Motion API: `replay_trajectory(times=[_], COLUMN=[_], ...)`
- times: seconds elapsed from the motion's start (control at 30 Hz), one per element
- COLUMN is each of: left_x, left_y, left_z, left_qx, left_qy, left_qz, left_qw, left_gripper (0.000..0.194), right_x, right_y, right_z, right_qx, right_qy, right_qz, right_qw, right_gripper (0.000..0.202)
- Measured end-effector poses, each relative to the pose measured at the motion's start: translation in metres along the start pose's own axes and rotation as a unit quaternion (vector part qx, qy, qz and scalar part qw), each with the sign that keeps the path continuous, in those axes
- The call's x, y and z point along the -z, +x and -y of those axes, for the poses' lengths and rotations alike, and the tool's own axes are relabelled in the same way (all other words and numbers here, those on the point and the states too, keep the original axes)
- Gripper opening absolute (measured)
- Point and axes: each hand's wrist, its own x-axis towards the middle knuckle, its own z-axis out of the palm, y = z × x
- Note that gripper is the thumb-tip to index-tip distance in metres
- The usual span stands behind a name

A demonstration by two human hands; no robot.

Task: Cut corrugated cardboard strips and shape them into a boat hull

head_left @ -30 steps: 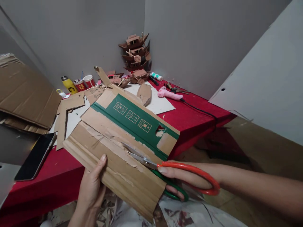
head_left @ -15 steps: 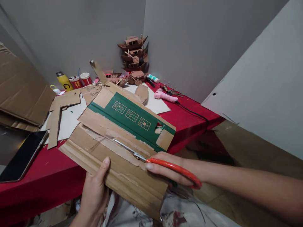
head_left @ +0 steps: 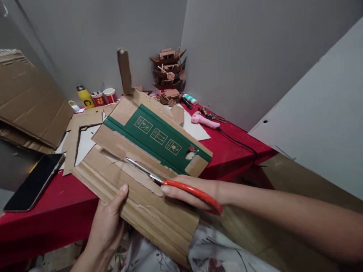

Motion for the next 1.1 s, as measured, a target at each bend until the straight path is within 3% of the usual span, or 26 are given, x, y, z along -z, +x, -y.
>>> replay_trajectory(times=[0.17, 0.37, 0.47, 0.63, 0.97, 1.1], left_x=[0.000, 0.008, 0.007, 0.003, 0.002, 0.002], left_y=[0.003, 0.016, 0.021, 0.023, 0.027, 0.029], left_z=[-0.007, -0.018, -0.026, -0.039, -0.055, -0.064], left_qx=[-0.009, 0.029, 0.045, 0.046, 0.012, -0.003], left_qy=[-0.005, 0.001, -0.004, -0.024, -0.032, -0.022], left_qz=[0.005, 0.022, 0.024, 0.047, 0.077, 0.078], left_qw=[1.000, 0.999, 0.999, 0.998, 0.996, 0.997], left_gripper=[0.039, 0.036, 0.034, 0.033, 0.034, 0.032], right_x=[0.007, 0.011, 0.015, 0.020, 0.036, 0.041], right_y=[0.012, 0.020, 0.022, 0.021, 0.033, 0.043], right_z=[0.006, 0.004, 0.009, 0.015, 0.051, 0.051], right_qx=[-0.003, -0.020, -0.035, 0.021, -0.033, -0.048], right_qy=[-0.032, 0.022, 0.072, 0.147, -0.078, -0.065], right_qz=[-0.018, -0.045, -0.025, -0.022, -0.010, -0.020], right_qw=[0.999, 0.999, 0.996, 0.989, 0.996, 0.997], right_gripper=[0.051, 0.052, 0.053, 0.048, 0.050, 0.049])
